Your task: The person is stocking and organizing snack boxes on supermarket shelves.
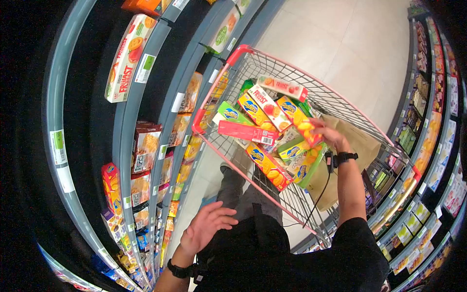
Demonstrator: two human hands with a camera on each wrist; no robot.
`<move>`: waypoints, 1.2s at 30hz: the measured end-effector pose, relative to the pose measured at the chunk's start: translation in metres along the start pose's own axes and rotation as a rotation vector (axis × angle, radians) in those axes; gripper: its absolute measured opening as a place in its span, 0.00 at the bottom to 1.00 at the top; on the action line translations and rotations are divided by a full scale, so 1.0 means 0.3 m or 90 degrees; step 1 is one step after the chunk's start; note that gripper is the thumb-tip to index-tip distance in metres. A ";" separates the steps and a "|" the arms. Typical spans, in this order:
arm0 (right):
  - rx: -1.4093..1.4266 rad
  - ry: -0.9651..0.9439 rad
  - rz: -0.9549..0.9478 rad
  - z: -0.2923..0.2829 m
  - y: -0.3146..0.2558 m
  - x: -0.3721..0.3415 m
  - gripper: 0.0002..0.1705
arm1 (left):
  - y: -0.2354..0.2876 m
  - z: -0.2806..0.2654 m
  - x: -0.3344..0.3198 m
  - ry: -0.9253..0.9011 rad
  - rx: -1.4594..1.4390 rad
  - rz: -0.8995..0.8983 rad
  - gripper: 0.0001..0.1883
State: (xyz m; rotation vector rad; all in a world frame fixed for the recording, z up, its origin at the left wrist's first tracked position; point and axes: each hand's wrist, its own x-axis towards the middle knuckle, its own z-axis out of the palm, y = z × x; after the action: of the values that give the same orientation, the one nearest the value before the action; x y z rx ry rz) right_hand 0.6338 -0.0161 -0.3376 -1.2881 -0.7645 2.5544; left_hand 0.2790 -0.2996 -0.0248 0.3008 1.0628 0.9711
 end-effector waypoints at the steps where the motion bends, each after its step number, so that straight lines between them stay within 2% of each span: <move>1: -0.020 -0.057 -0.031 0.007 -0.001 -0.029 0.42 | -0.001 0.001 0.006 0.001 0.009 -0.004 0.54; 2: 0.038 -0.092 -0.029 -0.025 0.025 -0.045 0.47 | -0.006 0.001 0.009 -0.001 0.007 -0.005 0.54; 3: 0.038 -0.088 -0.028 -0.022 0.031 -0.062 0.47 | -0.012 0.000 0.014 0.000 -0.003 -0.006 0.53; 5: -0.088 -0.173 -0.017 0.016 0.024 -0.096 0.48 | -0.024 0.005 0.025 0.000 -0.014 -0.008 0.53; 6: -0.147 -0.155 0.013 0.087 -0.003 -0.115 0.50 | -0.025 0.007 0.035 -0.001 -0.011 -0.010 0.53; 7: -0.283 -0.179 0.028 0.145 -0.033 -0.128 0.51 | -0.027 0.012 0.044 -0.002 -0.008 -0.012 0.52; 9: -0.459 -0.152 -0.090 0.124 0.123 -0.046 0.39 | -0.031 0.025 0.056 -0.005 -0.005 -0.015 0.52; 10: -0.459 -0.153 -0.093 0.113 0.141 -0.026 0.39 | -0.031 0.030 0.058 -0.003 -0.003 -0.015 0.52; 12: -0.538 -0.045 -0.016 0.094 0.165 0.002 0.31 | -0.030 0.038 0.054 -0.001 -0.002 -0.014 0.52; 14: -0.504 0.194 -0.091 0.029 0.117 0.051 0.26 | -0.025 0.040 0.049 0.002 -0.002 -0.012 0.51; 16: -0.534 0.417 -0.085 -0.062 0.091 0.125 0.30 | -0.019 0.035 0.045 0.001 -0.005 -0.007 0.50; 17: -0.534 0.417 -0.087 -0.119 0.121 0.157 0.30 | -0.018 0.033 0.042 0.001 -0.003 -0.006 0.50; 19: -0.700 0.480 -0.156 -0.218 0.164 0.250 0.35 | -0.022 0.037 0.029 -0.005 0.005 -0.009 0.49; 20: -0.781 0.481 -0.252 -0.228 0.182 0.241 0.36 | -0.019 0.037 0.021 0.002 0.009 -0.001 0.49; 22: -0.670 0.311 0.008 -0.166 0.097 0.205 0.50 | -0.010 0.044 -0.022 0.013 0.013 -0.005 0.49; 23: -0.663 0.344 0.067 -0.274 0.209 0.285 0.51 | -0.007 0.041 -0.048 0.034 0.021 0.013 0.49; 25: -0.592 0.322 0.041 -0.248 0.231 0.270 0.46 | -0.019 0.034 -0.101 0.041 -0.012 -0.005 0.48; 26: -0.626 0.367 -0.051 -0.312 0.318 0.315 0.44 | -0.026 0.025 -0.127 0.049 -0.018 -0.004 0.48; 27: -0.678 0.410 -0.055 -0.310 0.336 0.306 0.30 | -0.033 0.022 -0.148 0.069 -0.016 0.016 0.48; 28: -0.739 0.380 -0.074 -0.439 0.424 0.359 0.34 | -0.042 0.023 -0.168 0.060 -0.030 0.013 0.48; 29: -0.830 0.411 -0.068 -0.353 0.375 0.312 0.35 | -0.051 0.024 -0.186 0.052 -0.043 0.011 0.48; 30: -0.876 0.311 0.059 -0.341 0.330 0.306 0.34 | -0.058 0.022 -0.198 0.035 -0.046 0.017 0.46; 32: -0.940 0.335 0.074 -0.319 0.330 0.295 0.32 | -0.079 0.022 -0.226 0.040 -0.058 0.022 0.47; 33: -0.999 0.347 0.222 -0.030 0.112 0.125 0.39 | -0.090 0.024 -0.244 0.035 -0.071 0.009 0.47; 34: -0.823 0.329 0.124 -0.262 0.285 0.270 0.48 | -0.106 0.026 -0.260 0.039 -0.082 0.005 0.46; 35: -0.824 0.348 0.113 -0.255 0.254 0.241 0.53 | -0.124 0.025 -0.273 0.056 -0.078 0.027 0.46; 36: -0.838 0.388 0.143 -0.189 0.214 0.187 0.50 | -0.140 0.024 -0.291 0.035 -0.085 0.030 0.45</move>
State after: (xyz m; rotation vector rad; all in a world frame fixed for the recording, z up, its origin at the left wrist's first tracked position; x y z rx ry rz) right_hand 0.6488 -0.0290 -0.4380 -2.3366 -2.3239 1.3580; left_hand 0.2949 -0.3909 0.0044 0.1913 1.0385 1.0934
